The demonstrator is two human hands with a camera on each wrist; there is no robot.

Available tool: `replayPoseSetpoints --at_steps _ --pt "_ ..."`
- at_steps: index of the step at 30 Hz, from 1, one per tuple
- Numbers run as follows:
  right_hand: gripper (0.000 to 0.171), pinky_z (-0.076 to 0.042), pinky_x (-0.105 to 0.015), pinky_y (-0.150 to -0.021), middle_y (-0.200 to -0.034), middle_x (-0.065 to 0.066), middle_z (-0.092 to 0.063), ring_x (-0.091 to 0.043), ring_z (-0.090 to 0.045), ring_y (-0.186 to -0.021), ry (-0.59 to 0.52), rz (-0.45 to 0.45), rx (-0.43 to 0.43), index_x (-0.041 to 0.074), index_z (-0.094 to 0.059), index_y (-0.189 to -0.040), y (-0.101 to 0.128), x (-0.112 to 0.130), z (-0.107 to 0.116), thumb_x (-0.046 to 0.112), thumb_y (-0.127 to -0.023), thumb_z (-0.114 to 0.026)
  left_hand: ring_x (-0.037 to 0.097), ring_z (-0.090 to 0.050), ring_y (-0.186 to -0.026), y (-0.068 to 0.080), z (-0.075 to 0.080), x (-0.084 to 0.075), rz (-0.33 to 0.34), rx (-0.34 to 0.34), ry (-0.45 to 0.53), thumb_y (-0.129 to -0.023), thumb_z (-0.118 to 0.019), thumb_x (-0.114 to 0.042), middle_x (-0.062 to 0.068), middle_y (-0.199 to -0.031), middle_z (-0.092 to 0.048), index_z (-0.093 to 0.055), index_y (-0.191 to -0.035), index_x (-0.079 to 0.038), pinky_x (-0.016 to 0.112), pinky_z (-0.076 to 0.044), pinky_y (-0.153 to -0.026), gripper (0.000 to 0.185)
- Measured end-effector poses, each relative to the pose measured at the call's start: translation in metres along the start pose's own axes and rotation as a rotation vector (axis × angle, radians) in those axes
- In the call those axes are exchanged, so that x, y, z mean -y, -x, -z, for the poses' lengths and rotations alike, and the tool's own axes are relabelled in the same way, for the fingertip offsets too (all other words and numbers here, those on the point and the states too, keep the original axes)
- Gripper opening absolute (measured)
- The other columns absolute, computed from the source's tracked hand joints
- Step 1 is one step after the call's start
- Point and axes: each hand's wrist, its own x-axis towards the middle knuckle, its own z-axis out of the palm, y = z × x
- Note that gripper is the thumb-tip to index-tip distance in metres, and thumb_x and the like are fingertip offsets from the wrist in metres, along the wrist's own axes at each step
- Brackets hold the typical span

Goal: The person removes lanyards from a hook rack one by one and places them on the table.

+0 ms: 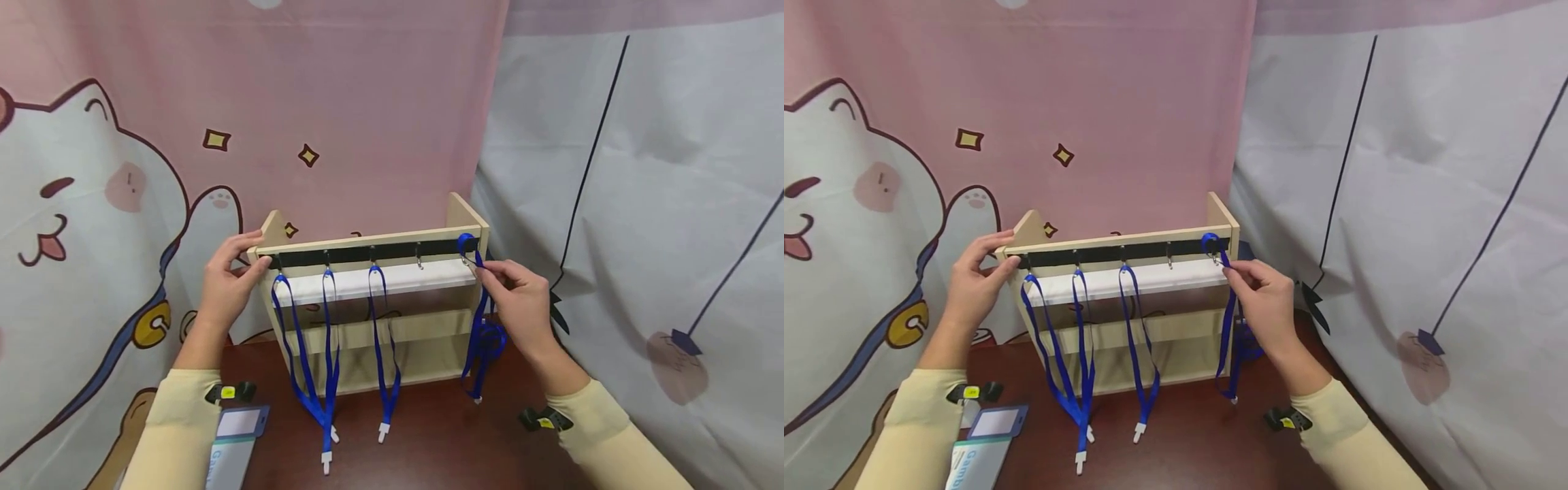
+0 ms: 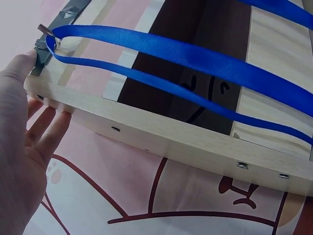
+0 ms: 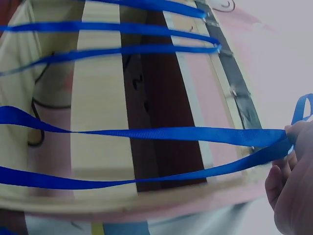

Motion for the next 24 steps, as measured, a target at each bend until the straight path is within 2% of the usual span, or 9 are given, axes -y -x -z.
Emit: replayPoseSetpoints --at_steps 6,10,13,17,24 --pt "0.004 -0.040 -0.015 -0.056 -0.079 -0.006 -0.074 -0.002 -0.055 -0.064 0.020 0.034 -0.071 -0.002 -0.085 -0.098 -0.019 -0.021 0.020 -0.003 -0.097 -0.081 0.001 -0.058 -0.119 0.000 0.002 -0.002 0.008 0.000 -0.014 -0.101 -0.076 0.005 0.022 -0.149 -0.065 -0.072 -0.133 0.009 0.009 -0.054 -0.081 0.032" --pt "0.005 -0.043 -0.012 -0.059 -0.080 0.008 -0.073 0.002 -0.058 -0.066 0.060 0.029 -0.119 -0.006 -0.084 -0.099 -0.028 -0.031 0.036 -0.004 -0.096 -0.080 0.001 -0.058 -0.119 0.000 0.001 -0.002 0.010 0.004 -0.013 -0.101 -0.076 0.005 0.022 -0.149 -0.065 -0.072 -0.133 0.009 0.009 -0.054 -0.081 0.033" --pt "0.006 -0.045 -0.012 -0.061 -0.083 0.013 -0.075 0.003 -0.061 -0.068 0.084 0.002 -0.134 -0.003 -0.085 -0.101 -0.036 -0.043 0.047 0.001 -0.098 -0.081 0.001 -0.058 -0.119 0.001 0.001 -0.002 0.013 0.005 -0.016 -0.101 -0.076 0.005 0.022 -0.149 -0.065 -0.072 -0.133 0.009 0.009 -0.054 -0.082 0.033" --pt "0.009 -0.047 -0.012 -0.063 -0.087 0.005 -0.080 0.002 -0.064 -0.070 0.119 -0.025 -0.127 0.002 -0.087 -0.103 -0.046 -0.062 0.059 0.009 -0.099 -0.083 0.002 -0.058 -0.118 0.000 0.001 -0.002 0.015 0.005 -0.009 -0.101 -0.075 0.005 0.023 -0.150 -0.064 -0.072 -0.133 0.009 0.009 -0.054 -0.082 0.032" --pt "0.015 -0.046 -0.011 -0.060 -0.088 -0.002 -0.080 0.000 -0.062 -0.068 0.182 -0.052 -0.089 0.002 -0.086 -0.103 -0.059 -0.089 0.075 0.016 -0.102 -0.081 0.003 -0.058 -0.118 0.001 0.001 -0.002 0.011 0.001 -0.012 -0.101 -0.075 0.005 0.023 -0.149 -0.064 -0.071 -0.134 0.008 0.008 -0.054 -0.083 0.033"
